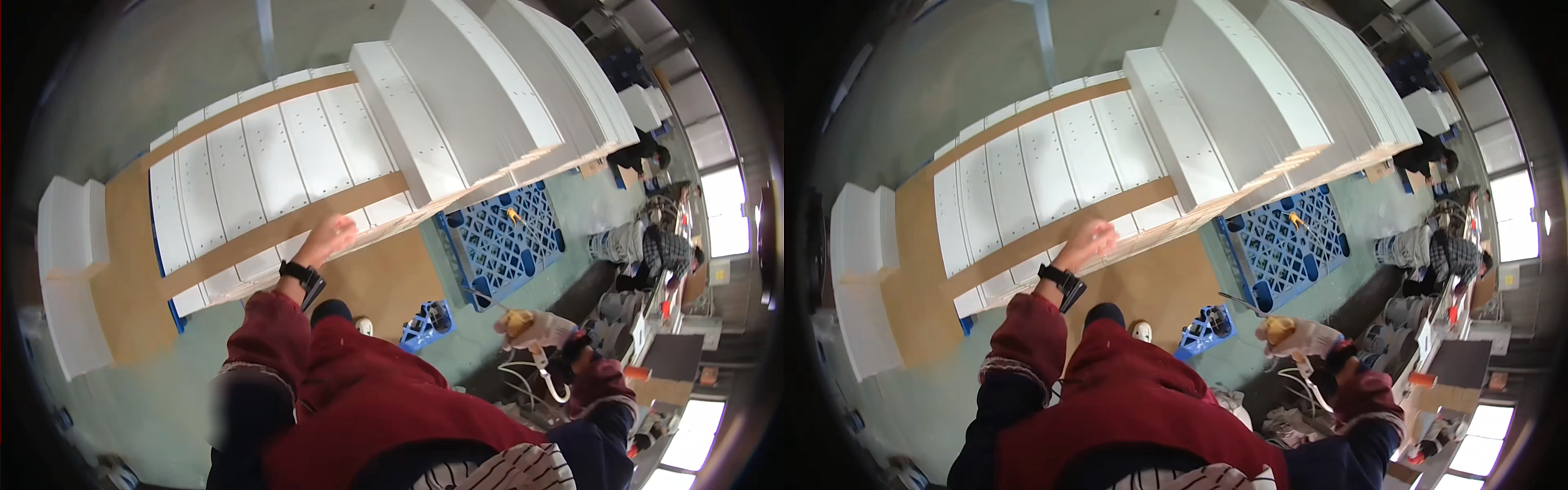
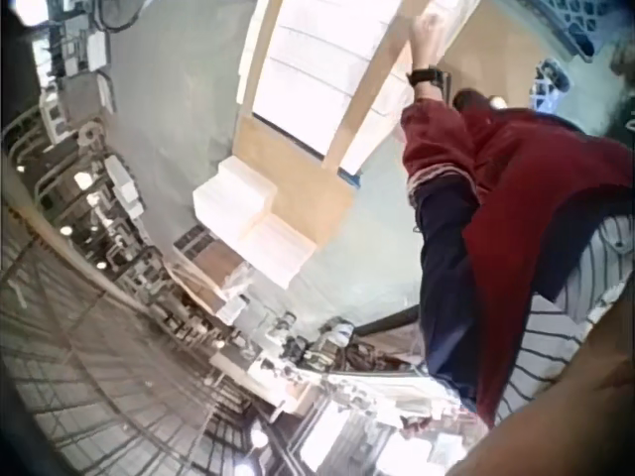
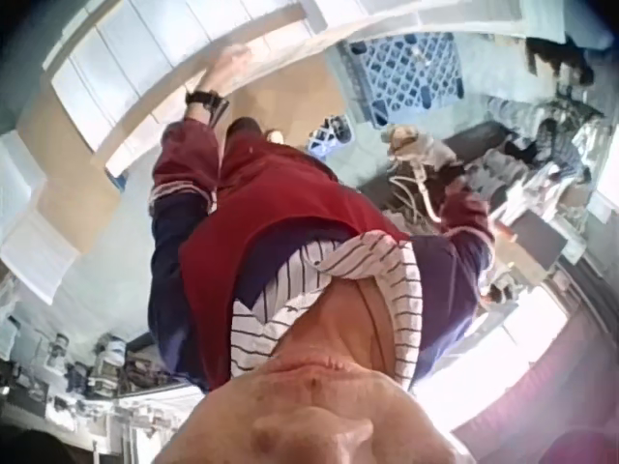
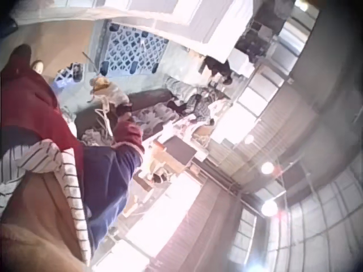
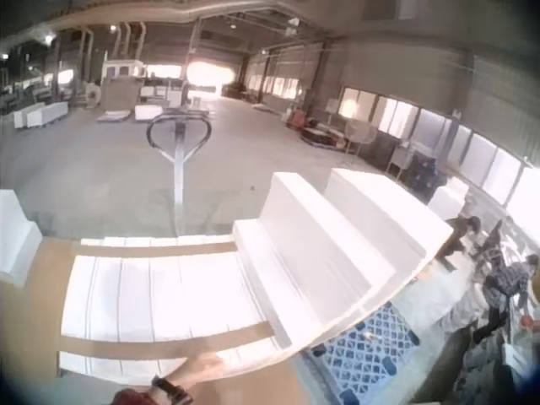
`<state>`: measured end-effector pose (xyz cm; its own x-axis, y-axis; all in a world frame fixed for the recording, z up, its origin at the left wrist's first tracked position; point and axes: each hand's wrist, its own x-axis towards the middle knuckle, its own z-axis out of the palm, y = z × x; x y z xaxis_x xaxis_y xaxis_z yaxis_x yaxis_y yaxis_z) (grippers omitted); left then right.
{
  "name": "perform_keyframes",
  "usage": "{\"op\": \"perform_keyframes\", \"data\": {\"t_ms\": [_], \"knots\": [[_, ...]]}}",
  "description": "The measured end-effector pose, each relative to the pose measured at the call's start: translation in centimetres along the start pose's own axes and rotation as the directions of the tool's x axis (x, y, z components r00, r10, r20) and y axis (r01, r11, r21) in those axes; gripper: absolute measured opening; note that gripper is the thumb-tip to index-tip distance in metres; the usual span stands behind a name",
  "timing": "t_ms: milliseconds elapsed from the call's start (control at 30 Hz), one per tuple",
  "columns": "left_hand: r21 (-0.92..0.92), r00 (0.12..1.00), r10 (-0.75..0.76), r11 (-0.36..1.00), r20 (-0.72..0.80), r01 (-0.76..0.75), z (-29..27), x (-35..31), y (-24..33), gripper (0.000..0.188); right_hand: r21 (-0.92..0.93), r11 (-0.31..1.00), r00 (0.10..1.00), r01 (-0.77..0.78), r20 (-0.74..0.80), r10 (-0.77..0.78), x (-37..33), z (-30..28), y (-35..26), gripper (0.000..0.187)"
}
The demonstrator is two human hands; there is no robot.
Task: The person repeatedly picks up white wooden panels from a stack, wipes their edges with a sanding block, and places them back. The person handles the panels one at a time, focusing on edge finishing in a workshop setting.
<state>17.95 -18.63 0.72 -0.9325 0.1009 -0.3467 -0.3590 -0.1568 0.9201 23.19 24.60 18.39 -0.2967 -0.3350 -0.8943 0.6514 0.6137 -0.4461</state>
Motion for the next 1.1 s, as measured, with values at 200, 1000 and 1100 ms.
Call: {"op": "perform_keyframes", "data": {"t_ms": [200, 1000, 1100], "knots": [[0.066, 0.940, -0.292, 0.956, 0.177, 0.284, -0.2, 1.5, -1.2, 0.034, -0.077, 0.993, 0.984, 0.090, -0.150, -0.101, 6.0, 1.0, -3.9, 0.039], [-0.026, 0.810, -0.245, 0.961, -0.532, 0.274, 18.1, 19.2, -2.7, 0.047, 0.199, 0.980, 0.943, -0.011, -0.323, 0.076, 6.9, -4.7, 12.4, 0.022], [0.096, 0.791, -0.120, 0.971, -0.599, 0.220, 17.3, 19.0, -3.8, 0.043, -0.002, 0.995, 0.955, -0.100, -0.280, 0.096, 8.4, -7.7, 13.0, 0.022]]}}
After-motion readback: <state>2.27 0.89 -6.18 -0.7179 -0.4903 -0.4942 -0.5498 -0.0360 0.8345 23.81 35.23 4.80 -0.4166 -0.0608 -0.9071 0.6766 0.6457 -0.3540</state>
